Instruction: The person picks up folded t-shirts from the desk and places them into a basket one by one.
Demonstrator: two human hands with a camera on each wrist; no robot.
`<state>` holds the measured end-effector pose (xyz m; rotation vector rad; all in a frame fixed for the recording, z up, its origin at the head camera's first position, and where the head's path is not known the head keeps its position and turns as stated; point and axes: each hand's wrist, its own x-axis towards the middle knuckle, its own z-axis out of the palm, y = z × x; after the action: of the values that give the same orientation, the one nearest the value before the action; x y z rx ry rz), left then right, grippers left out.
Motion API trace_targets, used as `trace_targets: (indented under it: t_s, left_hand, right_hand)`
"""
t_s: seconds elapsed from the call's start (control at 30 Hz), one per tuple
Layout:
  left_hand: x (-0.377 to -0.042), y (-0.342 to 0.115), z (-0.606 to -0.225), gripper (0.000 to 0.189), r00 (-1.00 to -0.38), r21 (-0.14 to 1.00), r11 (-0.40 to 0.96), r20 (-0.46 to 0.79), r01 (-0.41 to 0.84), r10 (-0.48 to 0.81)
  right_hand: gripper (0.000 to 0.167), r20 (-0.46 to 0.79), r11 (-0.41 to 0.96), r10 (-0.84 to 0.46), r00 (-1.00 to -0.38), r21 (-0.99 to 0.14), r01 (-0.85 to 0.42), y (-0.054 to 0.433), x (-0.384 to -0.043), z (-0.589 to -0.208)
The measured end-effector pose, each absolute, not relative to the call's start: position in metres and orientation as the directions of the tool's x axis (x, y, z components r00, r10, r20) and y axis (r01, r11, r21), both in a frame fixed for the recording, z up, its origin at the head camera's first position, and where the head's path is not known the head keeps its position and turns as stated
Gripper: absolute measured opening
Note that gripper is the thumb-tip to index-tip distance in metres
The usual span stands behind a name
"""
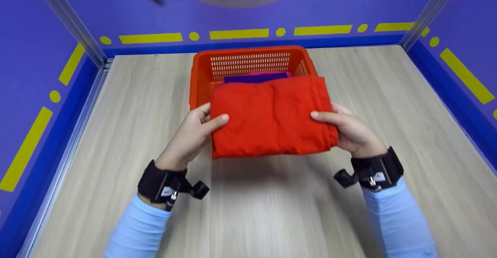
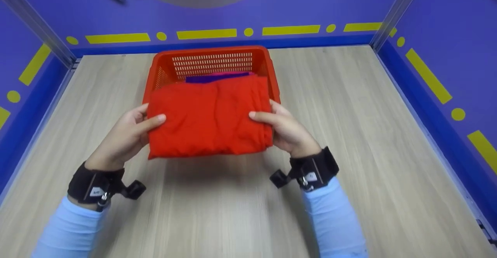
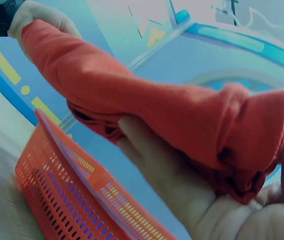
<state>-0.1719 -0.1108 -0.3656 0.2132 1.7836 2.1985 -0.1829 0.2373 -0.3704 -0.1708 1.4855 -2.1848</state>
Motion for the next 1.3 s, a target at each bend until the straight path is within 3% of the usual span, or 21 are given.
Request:
trace_targets:
  t_s: [0.3, 0.43, 0.57, 0.7, 0.93, 1.1, 1.3]
  left_hand:
    - [-0.218, -0.106, -0.365, 0.052, -0.981, 0.925, -0.362, -0.047, -0.113, 0.186]
    - [-0.237, -0.103, -0.369, 0.056, -0.994, 0.934, -0.351, -0.032, -0.067, 0.105]
    - [-0.25, -0.099, -0.376, 0.061, -0.999, 0.961, -0.274, -0.028, -0.039, 0.045]
    - [-0.263, -0.095, -0.386, 0.069, -0.999, 0.983, -0.178, -0.051, -0.051, 0.004]
    - [-0.279, -0.092, -0.405, 0.074, -0.999, 0.998, 0.053, -0.046, -0.046, -0.001]
    - [-0.282, -0.088, -0.407, 0.062, -0.997, 0.962, 0.269, -0.065, -0.054, 0.032]
    - [-0.284, -0.085, -0.406, 0.069, -0.986, 0.879, 0.468, -0.147, -0.096, 0.074]
  right_hand:
    - [0.038, -0.161, -0.428, -0.395, -0.904, -0.839, 0.336, 0.226, -0.238, -0.373]
    - [0.048, -0.184, -0.472, -0.365, -0.913, -0.808, 0.352, 0.22, -0.261, -0.374]
    - [0.062, -0.235, -0.494, -0.306, -0.923, -0.79, 0.365, 0.217, -0.279, -0.38]
    - [0.075, -0.315, -0.409, -0.221, -0.923, -0.829, 0.381, 0.214, -0.293, -0.389]
    - [0.066, -0.394, -0.207, -0.152, -0.907, -0.884, 0.419, 0.208, -0.308, -0.401]
    - [0.074, -0.383, -0.147, -0.158, -0.91, -0.902, 0.405, 0.204, -0.309, -0.404]
    - [0.094, -0.332, -0.073, -0.17, -0.928, -0.935, 0.348, 0.202, -0.309, -0.406]
